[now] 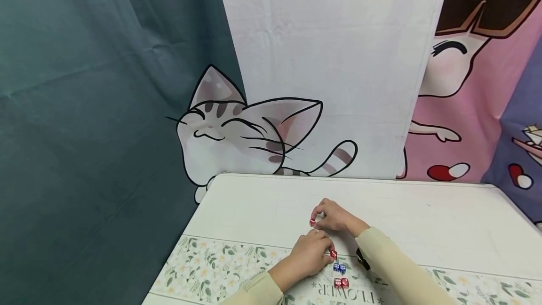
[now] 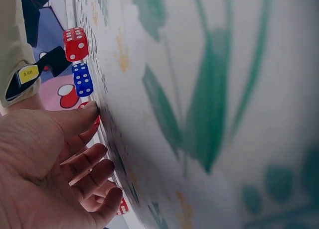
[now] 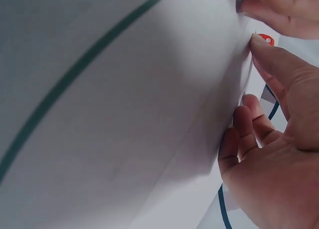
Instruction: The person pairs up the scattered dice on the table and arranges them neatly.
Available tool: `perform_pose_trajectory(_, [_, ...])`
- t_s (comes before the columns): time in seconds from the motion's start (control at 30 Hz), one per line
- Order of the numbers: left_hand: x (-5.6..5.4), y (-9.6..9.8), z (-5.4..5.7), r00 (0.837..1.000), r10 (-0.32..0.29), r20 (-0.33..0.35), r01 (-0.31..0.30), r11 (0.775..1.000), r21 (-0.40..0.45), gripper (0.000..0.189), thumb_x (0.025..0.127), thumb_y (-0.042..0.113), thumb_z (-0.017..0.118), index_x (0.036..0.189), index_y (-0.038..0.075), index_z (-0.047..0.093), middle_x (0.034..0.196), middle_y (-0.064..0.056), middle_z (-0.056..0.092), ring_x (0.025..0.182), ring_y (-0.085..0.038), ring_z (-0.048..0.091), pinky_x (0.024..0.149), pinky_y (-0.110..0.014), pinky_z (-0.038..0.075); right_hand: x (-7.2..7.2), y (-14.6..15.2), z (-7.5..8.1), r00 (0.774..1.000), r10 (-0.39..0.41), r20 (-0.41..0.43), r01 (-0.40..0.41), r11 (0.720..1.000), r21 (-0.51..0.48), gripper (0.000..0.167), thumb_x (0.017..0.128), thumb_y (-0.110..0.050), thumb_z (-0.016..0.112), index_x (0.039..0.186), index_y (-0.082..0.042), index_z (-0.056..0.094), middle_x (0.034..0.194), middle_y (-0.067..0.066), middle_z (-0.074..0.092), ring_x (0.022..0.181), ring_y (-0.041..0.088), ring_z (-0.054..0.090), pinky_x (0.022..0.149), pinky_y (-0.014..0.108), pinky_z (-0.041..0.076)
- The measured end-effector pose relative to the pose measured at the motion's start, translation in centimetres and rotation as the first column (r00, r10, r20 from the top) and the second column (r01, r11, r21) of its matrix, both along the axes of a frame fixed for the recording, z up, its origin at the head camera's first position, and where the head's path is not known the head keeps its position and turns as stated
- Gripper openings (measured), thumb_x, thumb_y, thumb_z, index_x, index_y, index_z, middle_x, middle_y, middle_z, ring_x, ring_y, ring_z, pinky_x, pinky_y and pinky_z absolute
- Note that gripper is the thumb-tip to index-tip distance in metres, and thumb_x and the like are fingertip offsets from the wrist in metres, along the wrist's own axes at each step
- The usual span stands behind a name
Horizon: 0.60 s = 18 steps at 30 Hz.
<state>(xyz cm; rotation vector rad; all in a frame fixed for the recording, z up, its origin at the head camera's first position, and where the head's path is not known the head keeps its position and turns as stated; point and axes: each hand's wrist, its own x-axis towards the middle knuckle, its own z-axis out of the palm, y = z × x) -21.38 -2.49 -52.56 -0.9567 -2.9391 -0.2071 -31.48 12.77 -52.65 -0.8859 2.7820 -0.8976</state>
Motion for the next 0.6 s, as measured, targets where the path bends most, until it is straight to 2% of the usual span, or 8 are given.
perform_pose_trajectory(0.23, [0.1,0.2,0.0,1.0,0.01,0.013,-0.011,1.0,0.002,0.017,0.088,0.044,0.075,0.099,0.031,0.07,0.102,0.016,0.059,0.091,-0.003,0.049,0.068,-0.024,0.04,0.8,1.7,0.0,0.999,-0.038,-0.008,0.038,0.999,0.016,0.014,0.079,-0.013,0.083,0.086,-0.017,0.071,0.094,0.004,0.054,0.082,0.018,0.048,0.073,0.032,0.041])
perform_pose_trajectory(0.6, [0.2,0.3,0.5,0.999,0.024,0.034,-0.024,1.0,0.002,0.019,0.088,0.043,0.076,0.101,0.03,0.072,0.102,0.014,0.061,0.087,-0.004,0.048,0.069,-0.025,0.042,3.0,4.2,0.3,0.995,-0.097,-0.006,0.097,0.994,0.056,0.016,0.079,-0.013,0.081,0.086,-0.019,0.067,0.093,0.004,0.052,0.081,0.017,0.045,0.072,0.034,0.04])
